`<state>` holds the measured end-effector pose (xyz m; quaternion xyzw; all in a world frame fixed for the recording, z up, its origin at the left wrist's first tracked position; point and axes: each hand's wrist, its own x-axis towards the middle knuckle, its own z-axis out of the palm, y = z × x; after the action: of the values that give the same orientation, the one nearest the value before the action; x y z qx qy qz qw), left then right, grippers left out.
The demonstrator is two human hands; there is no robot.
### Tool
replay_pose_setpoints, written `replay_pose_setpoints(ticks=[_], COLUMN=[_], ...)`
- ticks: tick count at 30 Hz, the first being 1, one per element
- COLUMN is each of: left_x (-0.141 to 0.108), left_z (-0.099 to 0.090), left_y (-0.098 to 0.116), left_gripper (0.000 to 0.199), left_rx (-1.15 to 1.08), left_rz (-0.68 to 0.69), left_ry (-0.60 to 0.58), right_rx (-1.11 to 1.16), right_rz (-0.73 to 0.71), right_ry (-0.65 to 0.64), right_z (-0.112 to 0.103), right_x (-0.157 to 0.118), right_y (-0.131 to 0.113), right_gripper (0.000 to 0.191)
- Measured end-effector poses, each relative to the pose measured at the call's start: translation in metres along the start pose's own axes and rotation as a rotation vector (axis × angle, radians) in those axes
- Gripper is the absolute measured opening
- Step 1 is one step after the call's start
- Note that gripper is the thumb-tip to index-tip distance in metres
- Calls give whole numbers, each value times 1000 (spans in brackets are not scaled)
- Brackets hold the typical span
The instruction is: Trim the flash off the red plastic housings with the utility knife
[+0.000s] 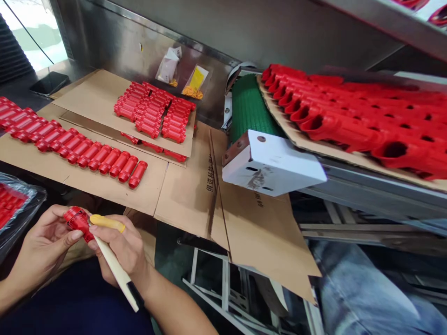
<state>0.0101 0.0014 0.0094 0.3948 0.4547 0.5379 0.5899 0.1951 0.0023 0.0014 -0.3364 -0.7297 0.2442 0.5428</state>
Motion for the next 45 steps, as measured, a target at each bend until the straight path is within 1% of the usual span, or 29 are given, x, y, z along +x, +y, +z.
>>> replay_pose_setpoints(ticks=[4,9,16,21,24,30,33,36,40,42,45], left_x=[-1,-3,-3,-5,-5,-4,-4,-4,-5,-5,-5], left_z=[-1,-3,-1,0,0,0,1,2,2,1,1], left_y=[-1,-4,-4,-7,-8,-6,-6,-6,-6,-7,-7], left_gripper=[16,17,16,18,18,18,25,32,34,34,34], left_rx=[25,9,57,73,76,75,25,-30,-53,-60,-67], left_rz=[9,-23,5,28,37,21,-17,-29,-26,-29,-46], left_ry=[2,-9,-1,38,41,24,15,0,-5,-1,6], right_rx=[-3,-11,-47,-63,-53,1,31,55,73,72,75], right_rz=[1,-48,-40,-31,-13,26,76,95,111,139,176], right_ry=[-3,28,26,40,33,7,3,-10,-25,-42,-102], right_z=[0,2,2,3,1,-5,-7,-8,-10,-9,-9], right_x=[-1,-3,-3,-8,-9,-4,-5,-6,-8,-8,-7], right_y=[1,2,0,-4,-5,-6,-6,-6,-6,-7,-6], right_gripper=[27,30,30,35,36,29,27,26,28,26,21])
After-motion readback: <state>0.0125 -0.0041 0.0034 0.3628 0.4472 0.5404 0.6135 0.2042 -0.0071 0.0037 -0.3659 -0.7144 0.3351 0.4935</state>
